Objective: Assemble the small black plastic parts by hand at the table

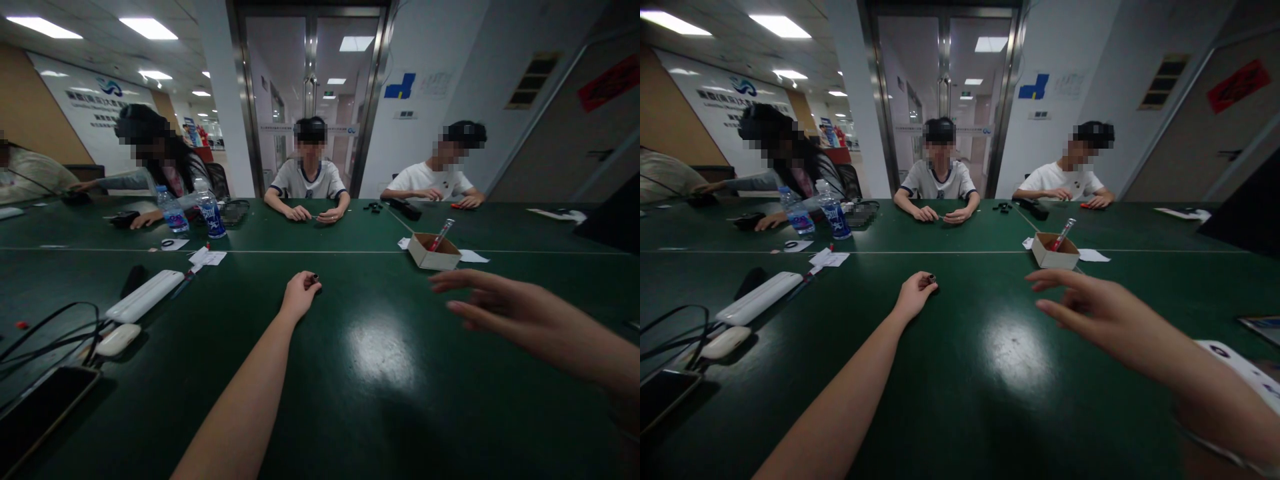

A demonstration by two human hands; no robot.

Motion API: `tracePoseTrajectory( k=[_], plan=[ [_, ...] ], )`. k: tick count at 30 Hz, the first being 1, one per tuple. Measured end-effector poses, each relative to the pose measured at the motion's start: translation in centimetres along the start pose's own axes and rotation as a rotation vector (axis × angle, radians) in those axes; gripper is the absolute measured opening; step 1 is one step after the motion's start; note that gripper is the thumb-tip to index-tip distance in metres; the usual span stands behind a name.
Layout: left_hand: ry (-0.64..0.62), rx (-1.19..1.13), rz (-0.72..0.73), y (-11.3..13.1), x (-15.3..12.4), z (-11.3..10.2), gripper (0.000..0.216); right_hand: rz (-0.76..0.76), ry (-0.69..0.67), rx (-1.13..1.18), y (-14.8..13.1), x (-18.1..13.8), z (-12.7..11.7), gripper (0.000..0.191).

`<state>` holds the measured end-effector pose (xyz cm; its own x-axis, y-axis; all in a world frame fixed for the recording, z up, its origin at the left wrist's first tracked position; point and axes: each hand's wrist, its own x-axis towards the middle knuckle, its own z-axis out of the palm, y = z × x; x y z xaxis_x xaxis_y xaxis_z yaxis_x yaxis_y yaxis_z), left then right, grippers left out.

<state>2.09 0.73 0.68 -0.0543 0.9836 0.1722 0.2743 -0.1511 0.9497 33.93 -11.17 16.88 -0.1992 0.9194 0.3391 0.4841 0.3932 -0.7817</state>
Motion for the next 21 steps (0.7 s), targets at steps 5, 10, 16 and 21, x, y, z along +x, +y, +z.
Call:
tracePoseTrajectory(
  k=[5, 10, 16, 21],
  plan=[
    [0.052, -0.145, 0.045, 0.0, 1.1, 0.1, 0.014, 0.268, -0.481, 0.293, 3.4, 9.7, 10.5, 0.032],
    [0.086, -0.344, 0.089, -0.5, 2.0, 0.1, 0.016, 0.468, -0.286, 0.654, 8.2, 12.6, 22.2, 0.024],
    [0.057, -0.334, 0.1, -1.3, 2.2, -0.2, 0.019, 0.313, -0.183, 0.958, 9.6, 11.8, 25.1, 0.032],
    [0.117, -0.365, 0.017, -1.6, 2.4, -0.4, 0.018, 0.296, 0.013, 0.932, 10.5, 11.5, 23.7, 0.042]
  ],
)
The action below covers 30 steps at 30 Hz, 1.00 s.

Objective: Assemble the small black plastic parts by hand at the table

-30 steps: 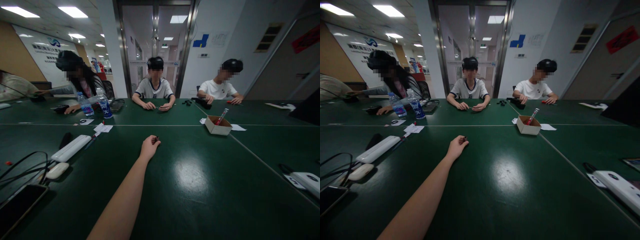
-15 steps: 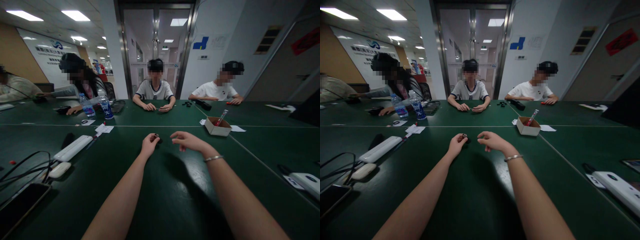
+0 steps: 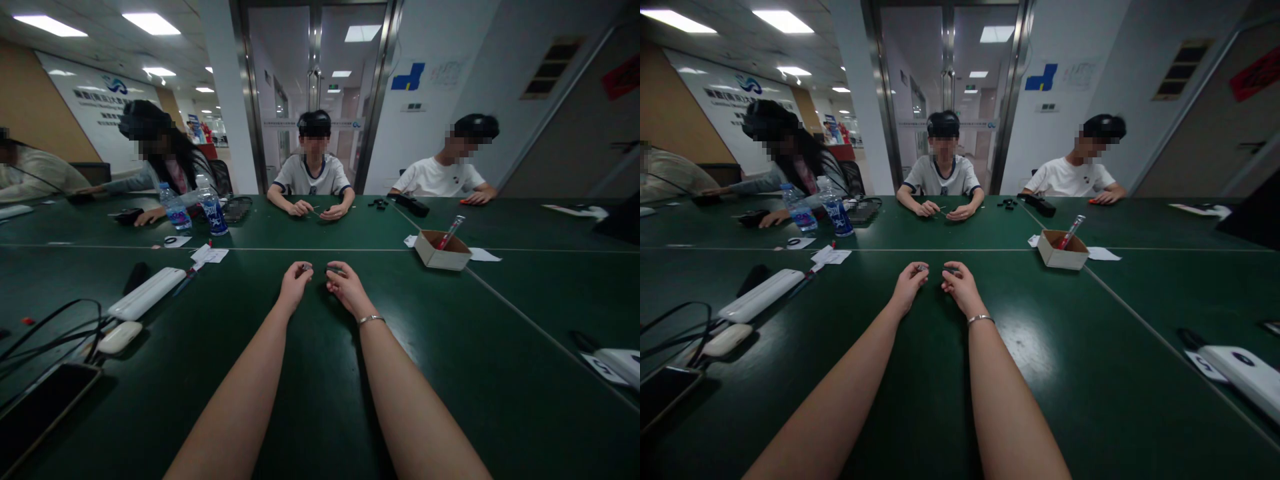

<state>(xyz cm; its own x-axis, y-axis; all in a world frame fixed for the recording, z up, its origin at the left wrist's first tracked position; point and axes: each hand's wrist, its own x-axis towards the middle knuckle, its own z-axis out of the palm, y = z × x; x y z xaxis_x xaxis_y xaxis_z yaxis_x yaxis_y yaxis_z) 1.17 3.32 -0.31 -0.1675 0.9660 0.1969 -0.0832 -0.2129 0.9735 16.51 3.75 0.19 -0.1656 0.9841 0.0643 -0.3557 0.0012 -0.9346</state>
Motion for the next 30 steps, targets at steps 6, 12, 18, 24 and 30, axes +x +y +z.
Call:
tracePoseTrajectory(
  k=[6, 12, 18, 24, 30],
  plan=[
    [-0.022, 0.071, 0.033, 0.0, -0.3, 0.1, 0.019, 0.035, -0.021, 0.018, -0.2, -0.3, 0.5, 0.027],
    [-0.059, 0.154, 0.084, 0.4, -0.7, -0.5, 0.018, 0.062, -0.04, 0.063, 0.0, -0.1, 0.3, 0.028],
    [-0.114, 0.169, 0.079, 0.9, -0.9, -0.7, 0.019, 0.06, -0.056, 0.065, 0.4, 0.1, 0.2, 0.025],
    [-0.109, 0.2, 0.109, 1.0, -1.0, -0.8, 0.015, 0.064, -0.072, 0.081, 0.1, -0.1, 0.2, 0.026],
    [-0.111, 0.212, 0.069, 0.8, -0.8, -1.0, 0.021, 0.063, -0.094, 0.099, 0.1, -0.2, 0.1, 0.028]
  ],
)
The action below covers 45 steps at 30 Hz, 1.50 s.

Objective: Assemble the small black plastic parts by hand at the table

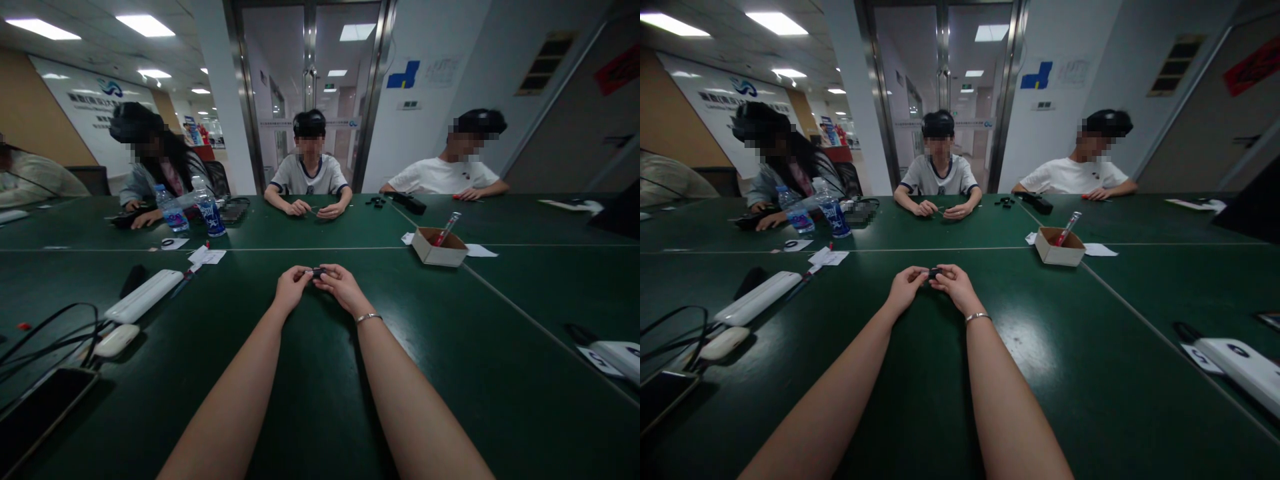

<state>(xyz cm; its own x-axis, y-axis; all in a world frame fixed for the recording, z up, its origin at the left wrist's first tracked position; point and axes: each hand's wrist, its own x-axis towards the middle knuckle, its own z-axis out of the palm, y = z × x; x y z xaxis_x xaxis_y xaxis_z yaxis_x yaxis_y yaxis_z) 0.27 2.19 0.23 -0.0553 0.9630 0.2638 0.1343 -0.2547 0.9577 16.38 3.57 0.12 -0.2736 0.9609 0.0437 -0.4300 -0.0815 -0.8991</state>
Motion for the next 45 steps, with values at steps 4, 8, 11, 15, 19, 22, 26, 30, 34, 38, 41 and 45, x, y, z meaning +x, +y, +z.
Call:
tracePoseTrajectory(
  k=[4, 8, 11, 15, 19, 22, 26, 30, 34, 38, 41, 45],
  plan=[
    [0.001, -0.028, -0.036, -0.13, 0.13, 0.03, 0.027, -0.002, -0.005, 0.004, 0.03, 0.0, -0.06, 0.029],
    [0.014, -0.017, -0.053, -0.2, 0.15, 0.13, 0.031, 0.0, -0.012, 0.01, 0.08, 0.08, -0.14, 0.029],
    [0.023, 0.011, -0.06, -0.18, 0.14, 0.15, 0.032, 0.003, -0.017, 0.02, 0.16, 0.15, -0.24, 0.03],
    [0.016, 0.048, -0.061, -0.13, 0.16, 0.07, 0.034, -0.004, -0.039, 0.018, 0.21, 0.13, -0.39, 0.031],
    [0.012, 0.105, -0.067, 0.01, 0.13, -0.06, 0.036, -0.01, -0.059, 0.008, 0.18, 0.06, -0.44, 0.031],
    [0.01, 0.134, -0.077, 0.07, 0.09, -0.1, 0.038, -0.013, -0.058, 0.011, 0.13, 0.02, -0.39, 0.031],
    [0.011, 0.159, -0.082, -0.04, 0.08, -0.11, 0.041, -0.01, -0.064, 0.008, 0.08, -0.03, -0.34, 0.031],
    [0.008, 0.183, -0.098, 0.0, -0.01, -0.17, 0.042, -0.01, -0.066, 0.009, 0.1, -0.05, -0.4, 0.032],
    [0.008, 0.217, -0.094, 0.31, -0.13, -0.19, 0.043, -0.021, -0.085, 0.013, 0.17, -0.03, -0.5, 0.034],
    [0.007, 0.239, -0.081, 0.51, -0.15, -0.15, 0.043, -0.029, -0.098, 0.011, 0.31, 0.06, -0.58, 0.035],
    [0.01, 0.246, -0.079, 0.5, -0.09, -0.12, 0.043, -0.032, -0.097, 0.013, 0.44, 0.13, -0.62, 0.036],
    [0.001, 0.247, -0.083, 0.46, -0.01, -0.11, 0.044, -0.031, -0.1, 0.004, 0.45, 0.16, -0.65, 0.036]
  ],
)
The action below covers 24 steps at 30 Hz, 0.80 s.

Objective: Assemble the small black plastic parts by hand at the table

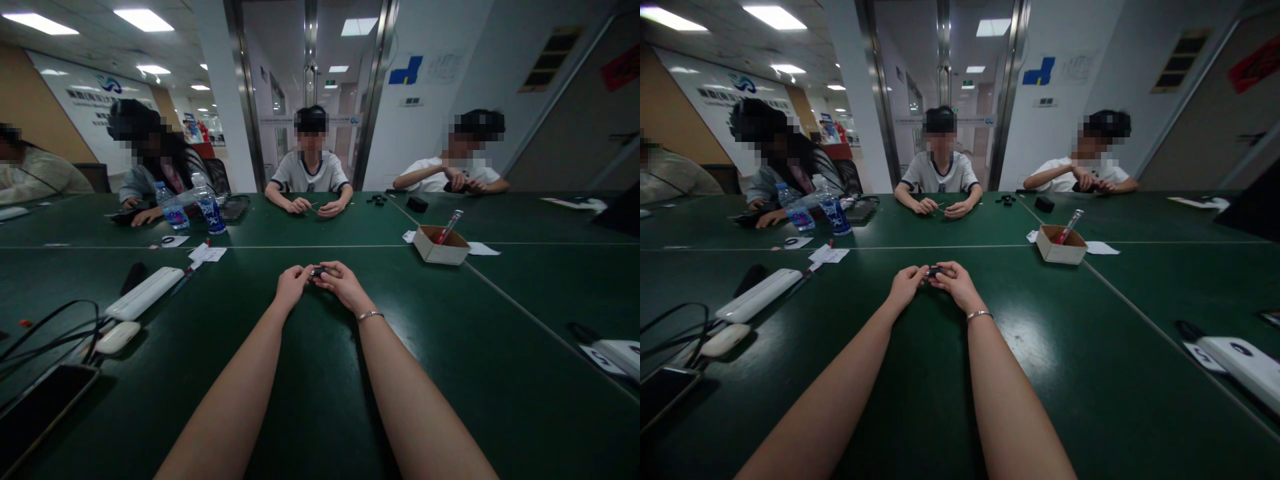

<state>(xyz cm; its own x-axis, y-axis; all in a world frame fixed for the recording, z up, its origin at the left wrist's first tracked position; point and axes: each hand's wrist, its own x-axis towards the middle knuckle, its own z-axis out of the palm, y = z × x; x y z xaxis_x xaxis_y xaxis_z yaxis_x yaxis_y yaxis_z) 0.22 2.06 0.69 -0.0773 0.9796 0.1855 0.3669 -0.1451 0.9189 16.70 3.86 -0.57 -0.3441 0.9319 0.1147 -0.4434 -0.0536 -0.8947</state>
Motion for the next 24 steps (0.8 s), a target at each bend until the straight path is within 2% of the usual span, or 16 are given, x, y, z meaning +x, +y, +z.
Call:
tracePoseTrajectory(
  k=[18, 24],
  plan=[
    [-0.006, 0.038, -0.025, 0.65, -0.41, -0.09, 0.051, 0.015, -0.013, -0.019, -0.71, -0.37, 0.52, 0.033],
    [0.007, -0.026, 0.007, 0.29, -0.17, 0.0, 0.044, 0.035, 0.024, -0.002, -0.72, -0.3, 0.55, 0.031]
  ],
)
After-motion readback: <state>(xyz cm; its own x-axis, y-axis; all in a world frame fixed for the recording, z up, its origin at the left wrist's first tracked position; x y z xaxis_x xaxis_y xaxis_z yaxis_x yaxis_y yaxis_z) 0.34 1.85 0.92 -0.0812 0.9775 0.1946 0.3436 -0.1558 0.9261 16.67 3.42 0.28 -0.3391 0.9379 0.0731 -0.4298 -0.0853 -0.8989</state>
